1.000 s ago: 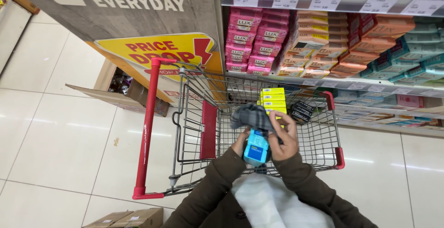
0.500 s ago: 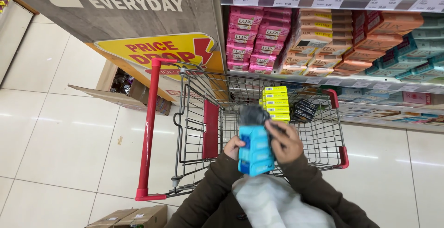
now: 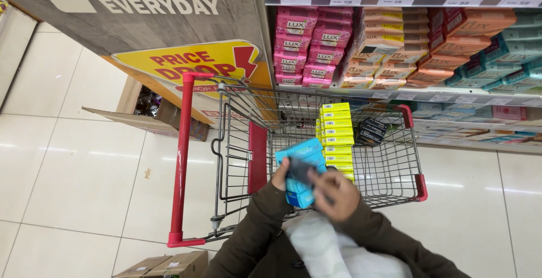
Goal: The user is organizing soap bars and other items in a shopping cart and on store shelves.
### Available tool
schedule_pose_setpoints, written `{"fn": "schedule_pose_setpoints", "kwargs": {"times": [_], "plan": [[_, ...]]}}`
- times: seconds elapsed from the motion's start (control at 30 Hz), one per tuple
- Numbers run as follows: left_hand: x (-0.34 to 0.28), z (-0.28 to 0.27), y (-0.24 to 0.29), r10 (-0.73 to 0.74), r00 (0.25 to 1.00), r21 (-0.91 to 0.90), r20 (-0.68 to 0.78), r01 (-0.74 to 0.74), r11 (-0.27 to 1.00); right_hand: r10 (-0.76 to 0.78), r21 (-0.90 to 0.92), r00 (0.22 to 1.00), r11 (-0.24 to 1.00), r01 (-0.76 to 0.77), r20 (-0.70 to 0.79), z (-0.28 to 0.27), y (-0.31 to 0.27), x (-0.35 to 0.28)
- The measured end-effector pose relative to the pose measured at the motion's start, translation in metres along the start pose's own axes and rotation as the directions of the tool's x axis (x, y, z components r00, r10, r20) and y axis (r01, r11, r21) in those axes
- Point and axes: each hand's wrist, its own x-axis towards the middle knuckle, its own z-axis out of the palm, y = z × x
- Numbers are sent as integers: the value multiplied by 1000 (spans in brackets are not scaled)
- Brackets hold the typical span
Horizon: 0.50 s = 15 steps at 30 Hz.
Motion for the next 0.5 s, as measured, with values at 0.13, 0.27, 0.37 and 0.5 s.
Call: {"fn": "schedule_pose_setpoints", "kwargs": {"times": [0.13, 0.27, 0.37, 0.5], "plan": [[21, 158, 27, 158, 969, 442, -189, -60, 895, 437, 265, 888, 882, -391, -145, 5, 45, 12], [18, 211, 42, 260, 966, 950, 3, -84, 301, 301, 384, 944, 894, -232, -131, -14, 40, 2], [16, 226, 46, 286, 943, 984, 171, -150, -96, 307, 284, 939, 924, -256, -155, -38, 10, 9], [18, 230, 48, 283, 937, 934, 206, -102, -341, -25, 67, 1000, 997, 26, -16, -54, -21, 12]]}}
